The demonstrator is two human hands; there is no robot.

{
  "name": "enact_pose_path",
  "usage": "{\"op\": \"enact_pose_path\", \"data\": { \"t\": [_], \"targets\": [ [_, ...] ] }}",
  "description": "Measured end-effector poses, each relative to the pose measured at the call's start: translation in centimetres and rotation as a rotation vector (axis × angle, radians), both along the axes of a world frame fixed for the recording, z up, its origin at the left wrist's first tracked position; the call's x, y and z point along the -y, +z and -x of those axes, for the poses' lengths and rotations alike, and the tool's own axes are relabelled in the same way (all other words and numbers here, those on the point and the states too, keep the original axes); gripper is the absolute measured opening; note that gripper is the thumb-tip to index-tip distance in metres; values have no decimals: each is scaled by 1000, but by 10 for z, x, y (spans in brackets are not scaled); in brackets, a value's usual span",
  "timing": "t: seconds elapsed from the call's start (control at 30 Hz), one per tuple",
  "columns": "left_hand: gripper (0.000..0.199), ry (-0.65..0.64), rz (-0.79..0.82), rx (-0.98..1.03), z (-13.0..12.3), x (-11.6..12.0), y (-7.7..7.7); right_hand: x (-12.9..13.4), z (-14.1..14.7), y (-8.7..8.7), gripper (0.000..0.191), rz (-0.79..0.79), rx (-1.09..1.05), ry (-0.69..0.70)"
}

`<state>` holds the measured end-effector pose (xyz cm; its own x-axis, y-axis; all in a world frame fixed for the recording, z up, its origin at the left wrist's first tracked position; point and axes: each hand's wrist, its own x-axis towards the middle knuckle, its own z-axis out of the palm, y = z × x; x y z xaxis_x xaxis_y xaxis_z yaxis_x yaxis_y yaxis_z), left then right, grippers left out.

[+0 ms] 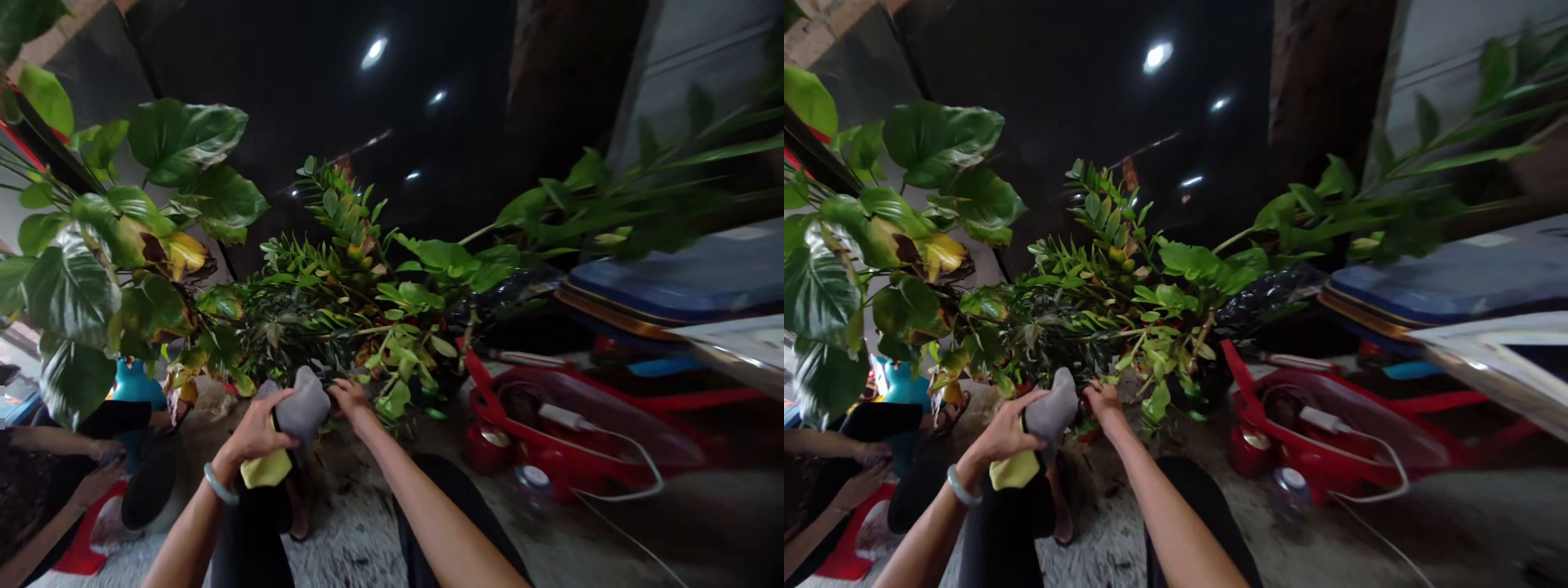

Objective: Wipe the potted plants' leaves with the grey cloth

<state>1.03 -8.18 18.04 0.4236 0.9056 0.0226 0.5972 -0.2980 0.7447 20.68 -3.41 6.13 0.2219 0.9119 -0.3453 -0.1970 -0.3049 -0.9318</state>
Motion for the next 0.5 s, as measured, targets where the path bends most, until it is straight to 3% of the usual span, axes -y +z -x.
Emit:
{"op": "enact_pose_path", "data": {
  "t": [0.1, 0.17, 0.23, 0.3, 0.37, 0.43, 0.5],
  "targets": [
    [76, 44, -17, 61, 10, 9, 19, 1, -3, 0, 9, -12, -4, 7],
    [77, 156, -129, 153, 16, 0, 34, 2, -2, 3, 10, -21, -15, 8],
    [78, 286, -235, 205, 20, -15, 38, 3, 1, 6, 11, -34, -27, 11],
    [79, 402, -259, 186, 22, -26, 25, 4, 4, 8, 11, -47, -34, 17],
    [78, 440, -188, 113, 24, -26, 1, 5, 6, 9, 12, -58, -34, 22],
    [76, 370, -77, 48, 26, -15, -20, 5, 5, 9, 11, -65, -29, 23],
    [73, 271, -9, 45, 30, 1, -26, 5, 2, 8, 10, -69, -22, 20]
  ]
}}
